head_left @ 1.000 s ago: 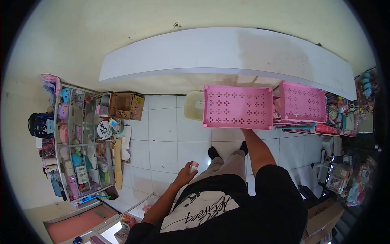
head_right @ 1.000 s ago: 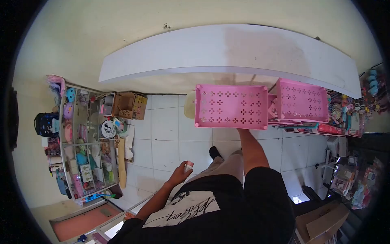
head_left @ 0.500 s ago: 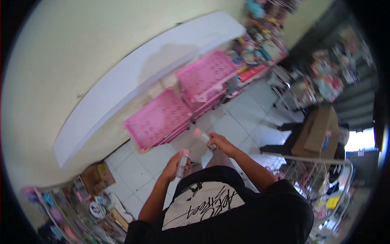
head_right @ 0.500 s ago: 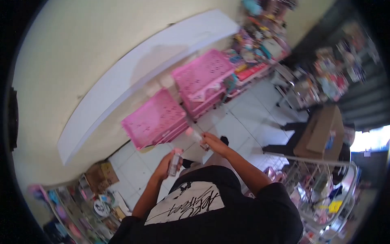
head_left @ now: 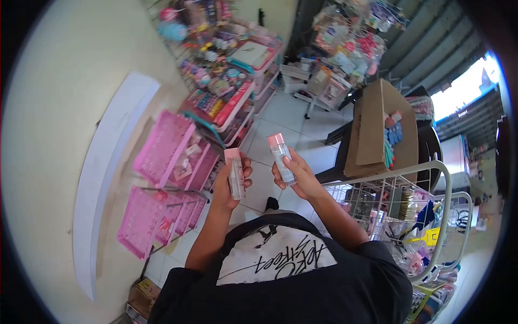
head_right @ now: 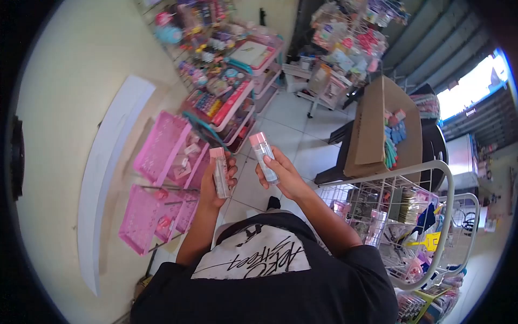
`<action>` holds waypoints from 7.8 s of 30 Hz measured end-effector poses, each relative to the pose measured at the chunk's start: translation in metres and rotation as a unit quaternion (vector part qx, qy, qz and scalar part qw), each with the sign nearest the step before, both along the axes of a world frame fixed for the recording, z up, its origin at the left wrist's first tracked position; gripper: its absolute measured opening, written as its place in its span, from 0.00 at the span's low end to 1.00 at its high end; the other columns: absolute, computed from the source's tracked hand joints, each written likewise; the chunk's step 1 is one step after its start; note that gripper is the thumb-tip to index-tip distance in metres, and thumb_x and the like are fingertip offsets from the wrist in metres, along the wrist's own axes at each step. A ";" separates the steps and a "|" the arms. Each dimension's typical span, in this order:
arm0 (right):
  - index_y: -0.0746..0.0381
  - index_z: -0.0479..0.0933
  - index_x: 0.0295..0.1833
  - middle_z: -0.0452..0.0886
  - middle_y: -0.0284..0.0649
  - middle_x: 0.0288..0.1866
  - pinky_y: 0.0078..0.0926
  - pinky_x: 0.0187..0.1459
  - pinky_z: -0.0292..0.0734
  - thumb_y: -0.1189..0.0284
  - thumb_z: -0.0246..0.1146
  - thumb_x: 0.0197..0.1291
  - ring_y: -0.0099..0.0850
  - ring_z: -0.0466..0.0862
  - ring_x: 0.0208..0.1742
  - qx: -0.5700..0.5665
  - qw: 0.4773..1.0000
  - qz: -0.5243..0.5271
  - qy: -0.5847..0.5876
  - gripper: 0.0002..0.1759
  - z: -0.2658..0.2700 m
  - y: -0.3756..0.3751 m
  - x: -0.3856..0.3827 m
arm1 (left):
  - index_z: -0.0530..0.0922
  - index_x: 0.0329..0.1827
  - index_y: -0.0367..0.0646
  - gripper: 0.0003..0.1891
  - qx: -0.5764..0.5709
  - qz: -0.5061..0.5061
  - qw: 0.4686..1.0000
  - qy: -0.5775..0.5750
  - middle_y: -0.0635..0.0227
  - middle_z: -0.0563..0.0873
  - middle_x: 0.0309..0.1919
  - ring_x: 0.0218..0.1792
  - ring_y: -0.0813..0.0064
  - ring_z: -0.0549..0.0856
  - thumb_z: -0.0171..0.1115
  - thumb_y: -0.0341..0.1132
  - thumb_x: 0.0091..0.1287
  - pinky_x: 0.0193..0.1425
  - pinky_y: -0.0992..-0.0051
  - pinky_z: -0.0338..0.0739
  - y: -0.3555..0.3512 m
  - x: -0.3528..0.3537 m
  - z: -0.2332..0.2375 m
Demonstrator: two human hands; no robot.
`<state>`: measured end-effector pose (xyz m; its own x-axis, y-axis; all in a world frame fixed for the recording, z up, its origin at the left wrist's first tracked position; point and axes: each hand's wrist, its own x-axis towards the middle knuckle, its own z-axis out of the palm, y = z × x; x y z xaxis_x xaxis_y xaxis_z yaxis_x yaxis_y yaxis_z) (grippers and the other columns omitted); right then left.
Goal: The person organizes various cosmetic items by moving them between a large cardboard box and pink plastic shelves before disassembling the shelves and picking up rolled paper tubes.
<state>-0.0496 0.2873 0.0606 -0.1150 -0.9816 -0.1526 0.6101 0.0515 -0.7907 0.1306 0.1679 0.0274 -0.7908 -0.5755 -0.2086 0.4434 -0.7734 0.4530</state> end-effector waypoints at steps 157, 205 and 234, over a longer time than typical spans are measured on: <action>0.65 0.77 0.47 0.84 0.50 0.39 0.38 0.46 0.78 0.59 0.61 0.65 0.45 0.85 0.43 0.085 0.681 0.268 0.676 0.19 -0.256 -0.018 0.176 | 0.78 0.57 0.47 0.25 -0.409 0.253 0.468 -0.741 0.61 0.82 0.55 0.58 0.59 0.78 0.62 0.51 0.61 0.64 0.56 0.70 -0.007 0.402 -0.348; 0.63 0.74 0.55 0.82 0.39 0.41 0.29 0.48 0.77 0.62 0.65 0.61 0.31 0.82 0.42 0.212 0.852 0.337 0.340 0.21 -0.181 -0.087 0.187 | 0.48 0.80 0.50 0.54 0.013 0.105 0.990 -0.098 0.54 0.65 0.71 0.70 0.57 0.70 0.67 0.29 0.47 0.73 0.56 0.65 0.089 0.349 -0.128; 0.59 0.70 0.48 0.75 0.34 0.33 0.26 0.34 0.76 0.65 0.63 0.66 0.25 0.79 0.31 0.142 0.953 -0.266 0.015 0.13 -0.092 -0.029 -0.216 | 0.69 0.64 0.41 0.24 0.115 -0.154 0.978 -0.077 0.52 0.79 0.57 0.48 0.57 0.84 0.58 0.42 0.68 0.37 0.65 0.86 -0.067 -0.226 -0.074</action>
